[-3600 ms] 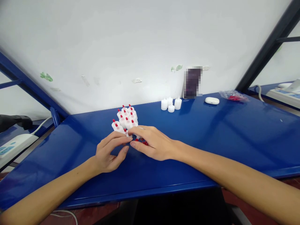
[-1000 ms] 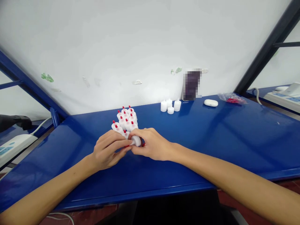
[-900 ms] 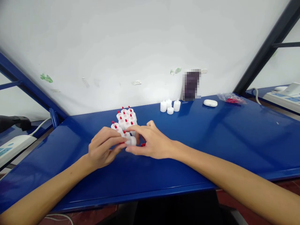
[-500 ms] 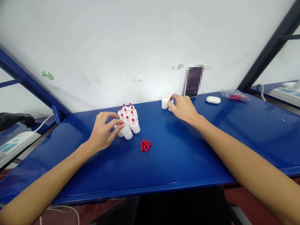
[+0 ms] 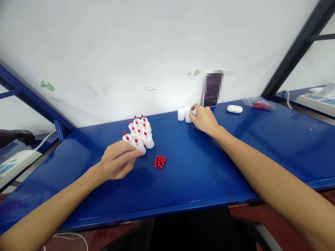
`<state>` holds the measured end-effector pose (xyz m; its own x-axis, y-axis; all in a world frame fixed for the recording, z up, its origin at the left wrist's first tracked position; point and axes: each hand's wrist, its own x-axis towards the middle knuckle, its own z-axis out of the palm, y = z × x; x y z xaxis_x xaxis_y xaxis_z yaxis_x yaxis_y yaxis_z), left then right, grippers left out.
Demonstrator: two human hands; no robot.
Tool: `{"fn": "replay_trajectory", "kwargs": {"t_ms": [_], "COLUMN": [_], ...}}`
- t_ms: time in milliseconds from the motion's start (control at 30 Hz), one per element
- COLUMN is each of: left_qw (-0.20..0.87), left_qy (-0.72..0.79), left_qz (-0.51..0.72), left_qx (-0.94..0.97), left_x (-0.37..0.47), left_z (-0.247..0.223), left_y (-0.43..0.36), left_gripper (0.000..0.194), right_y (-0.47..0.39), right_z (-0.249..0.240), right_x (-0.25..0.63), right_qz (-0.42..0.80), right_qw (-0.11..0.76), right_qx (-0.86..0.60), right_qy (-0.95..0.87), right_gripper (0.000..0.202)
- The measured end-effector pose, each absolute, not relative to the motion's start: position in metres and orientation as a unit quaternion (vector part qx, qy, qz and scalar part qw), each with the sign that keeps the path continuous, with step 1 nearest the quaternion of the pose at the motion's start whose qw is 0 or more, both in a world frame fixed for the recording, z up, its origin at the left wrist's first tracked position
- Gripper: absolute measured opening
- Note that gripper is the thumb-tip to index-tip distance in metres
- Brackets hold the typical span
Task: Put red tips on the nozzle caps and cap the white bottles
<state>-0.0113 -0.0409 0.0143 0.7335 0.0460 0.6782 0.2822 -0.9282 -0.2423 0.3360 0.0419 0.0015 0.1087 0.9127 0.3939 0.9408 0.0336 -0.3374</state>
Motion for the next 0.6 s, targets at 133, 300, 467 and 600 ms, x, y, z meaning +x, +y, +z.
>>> {"fn": "replay_trajectory", "kwargs": {"t_ms": [133,300,467,600], "left_qw": [0.133,0.079,0.029,-0.064], "left_qy": [-0.062,-0.112,-0.133,-0.163], "left_qz": [-0.240,-0.174,-0.164,-0.184], "left_qx": [-0.960,-0.975,-0.977,-0.967], "left_x": [0.003,0.009,0.008,0.009], "left_z": [0.008,0.001,0.000,0.001], "left_y": [-0.055,-0.058,-0.057,-0.056], "left_gripper": [0.025,0.025,0.024,0.023], "right_y": [0.042,0.044,0.040,0.028], "right_z": [0.000,-0.001,0.003,0.014], "right_x": [0.335,0.334,0.327,0.314], "right_qz": [-0.009,0.006,0.012,0.001], "right_qw": [0.279,0.274,0.283,0.360], "right_qx": [-0.691,-0.677,-0.658,-0.629], "right_qy": [-0.667,-0.683,-0.698,-0.689], "right_gripper": [0.037,0.032,0.023,0.019]}}
